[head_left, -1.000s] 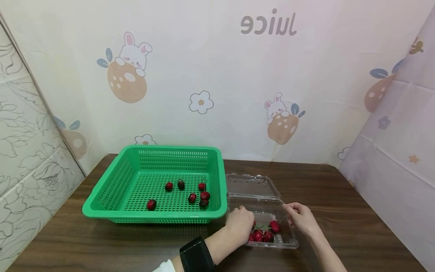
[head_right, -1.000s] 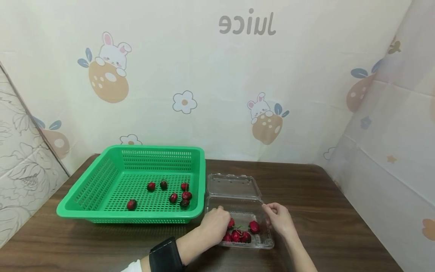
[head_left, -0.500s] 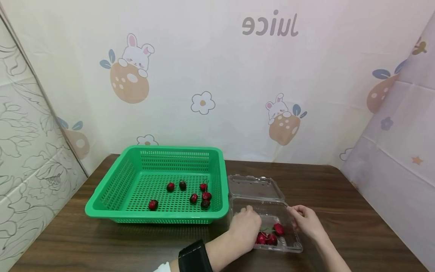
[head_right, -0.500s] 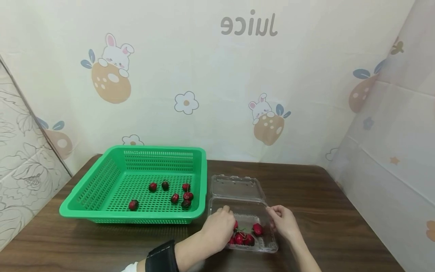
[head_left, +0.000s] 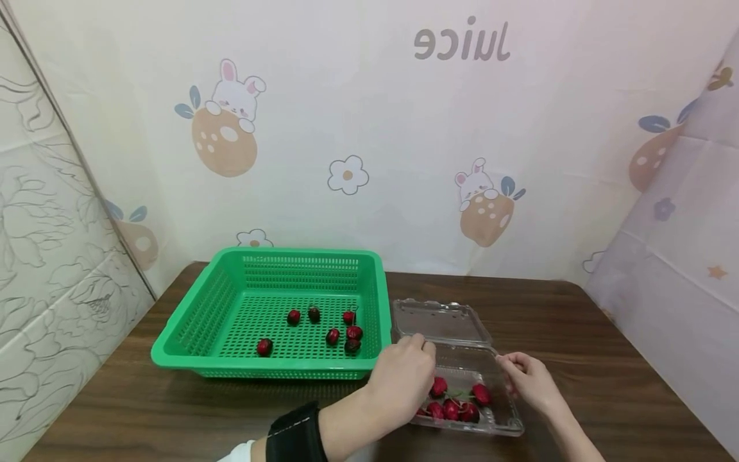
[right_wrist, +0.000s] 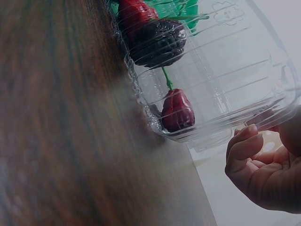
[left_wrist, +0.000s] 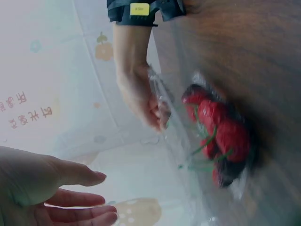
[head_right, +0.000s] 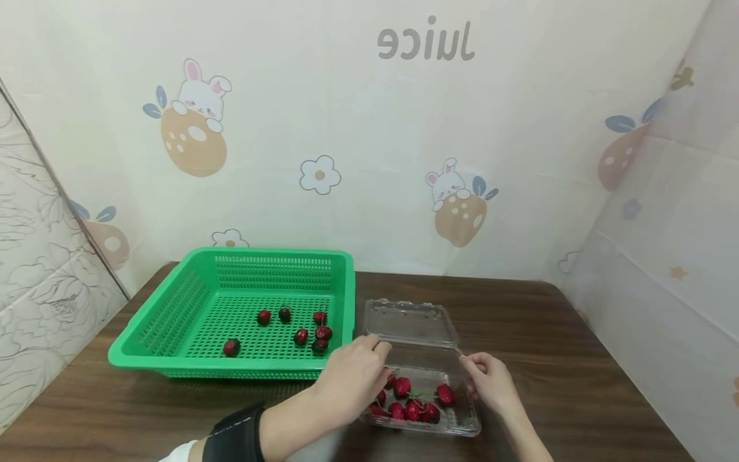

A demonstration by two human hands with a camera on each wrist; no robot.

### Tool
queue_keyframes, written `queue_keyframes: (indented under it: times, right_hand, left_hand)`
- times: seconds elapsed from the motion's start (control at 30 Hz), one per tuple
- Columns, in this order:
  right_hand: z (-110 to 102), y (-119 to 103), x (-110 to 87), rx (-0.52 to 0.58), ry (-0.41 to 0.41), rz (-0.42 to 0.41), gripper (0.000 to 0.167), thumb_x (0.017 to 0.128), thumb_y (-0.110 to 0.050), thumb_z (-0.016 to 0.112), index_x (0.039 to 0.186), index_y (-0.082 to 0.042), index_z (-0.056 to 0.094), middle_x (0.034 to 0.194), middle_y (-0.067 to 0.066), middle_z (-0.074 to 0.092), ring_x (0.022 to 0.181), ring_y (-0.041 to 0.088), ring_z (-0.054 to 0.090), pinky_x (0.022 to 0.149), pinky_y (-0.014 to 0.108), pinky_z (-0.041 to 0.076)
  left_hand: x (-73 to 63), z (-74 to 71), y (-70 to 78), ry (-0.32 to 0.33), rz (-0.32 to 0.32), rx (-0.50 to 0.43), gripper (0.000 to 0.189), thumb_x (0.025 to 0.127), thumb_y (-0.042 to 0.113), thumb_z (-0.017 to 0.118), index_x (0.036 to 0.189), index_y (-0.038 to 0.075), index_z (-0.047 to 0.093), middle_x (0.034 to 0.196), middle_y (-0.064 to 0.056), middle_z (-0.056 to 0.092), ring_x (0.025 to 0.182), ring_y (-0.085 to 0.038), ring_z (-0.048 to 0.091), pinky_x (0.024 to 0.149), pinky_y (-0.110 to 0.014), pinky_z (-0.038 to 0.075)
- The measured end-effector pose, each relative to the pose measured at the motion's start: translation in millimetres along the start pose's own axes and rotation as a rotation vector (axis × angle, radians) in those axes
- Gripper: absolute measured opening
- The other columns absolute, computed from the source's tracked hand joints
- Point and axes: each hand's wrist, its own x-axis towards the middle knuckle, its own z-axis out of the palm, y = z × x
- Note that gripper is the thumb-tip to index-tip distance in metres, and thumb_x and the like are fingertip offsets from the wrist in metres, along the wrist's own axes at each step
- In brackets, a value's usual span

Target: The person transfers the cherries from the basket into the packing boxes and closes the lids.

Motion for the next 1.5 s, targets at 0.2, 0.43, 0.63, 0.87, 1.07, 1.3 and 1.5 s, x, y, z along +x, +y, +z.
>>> queue_keyframes:
  times: [0.2,0.43,0.63,0.87,1.07,1.3,1.5]
  right_hand:
    - [-1.0,-0.2,0.1,0.026,-0.005,-0.004,0.021,0.092,-0.013,0.048,0.088,0.008,0.05,0.054,0.003,0.043,0.043,0.011,0.043,0.042,0.026,0.041]
    - [-1.2,-1.3,0.7,0.033,-0.007,-0.01,0.021,0.092,-0.012,0.048,0.086,0.008,0.049,0.054,0.003,0.043,0.043,0.011,0.042,0.042,0.026,0.041]
    - [-1.2,-1.9,0.8,0.031,-0.008,0.0,0.021,0.092,-0.012,0.047,0.087,0.008,0.049,0.054,0.003,0.043,0.044,0.01,0.042,0.042,0.025,0.041]
    - [-0.4,-0.7,0.2,0.043,-0.015,-0.002,0.022,0.092,-0.013,0.048,0.086,0.008,0.049,0.054,0.002,0.043,0.044,0.01,0.042,0.042,0.025,0.04]
    - [-0.9,-1.4,-0.3,0.038,-0.013,-0.004,0.022,0.092,-0.013,0.048,0.087,0.008,0.049,0.054,0.003,0.043,0.044,0.01,0.042,0.042,0.025,0.04]
    - [-0.8,-2.1,-0.5,0.048,-0.019,-0.001,0.021,0.091,-0.012,0.048,0.086,0.008,0.048,0.054,0.002,0.043,0.044,0.009,0.042,0.042,0.024,0.04]
    - [-1.0,-1.1,-0.4,0.053,-0.023,0.01,0.021,0.092,-0.013,0.048,0.087,0.008,0.048,0.054,0.002,0.043,0.044,0.009,0.042,0.042,0.024,0.039]
  left_hand:
    - [-5.0,-10.5,-23.6,0.024,-0.062,-0.099,0.015,0.078,0.022,0.067,0.081,0.008,0.064,0.074,0.001,0.058,0.063,-0.008,0.054,0.052,-0.016,0.043]
    - [-19.7,-13.3,-60.5,0.014,-0.172,-0.262,0.017,0.079,0.015,0.065,0.091,0.003,0.064,0.084,-0.005,0.062,0.073,-0.015,0.058,0.057,-0.023,0.047]
    - [-29.6,-12.1,-85.1,0.01,-0.264,-0.375,0.013,0.079,0.01,0.065,0.089,0.001,0.063,0.083,-0.007,0.06,0.064,-0.012,0.054,0.049,-0.02,0.041]
    - [-36.6,-12.8,-109.5,-0.079,-0.398,-0.39,0.019,0.079,0.013,0.066,0.095,0.002,0.063,0.07,-0.002,0.055,0.05,-0.008,0.045,0.043,-0.022,0.036]
    - [-42.7,-12.0,-128.5,-0.149,-0.473,-0.375,0.019,0.078,0.014,0.067,0.092,0.002,0.064,0.078,-0.006,0.06,0.066,-0.014,0.054,0.055,-0.028,0.044]
    - [-54.5,-7.7,-151.4,-0.243,-0.549,-0.373,0.025,0.077,0.013,0.067,0.097,-0.001,0.062,0.079,-0.006,0.058,0.064,-0.014,0.051,0.056,-0.03,0.043]
    - [-64.8,-3.7,-167.6,-0.314,-0.574,-0.354,0.03,0.077,0.014,0.068,0.1,-0.004,0.06,0.099,-0.016,0.059,0.074,-0.022,0.056,0.062,-0.034,0.045]
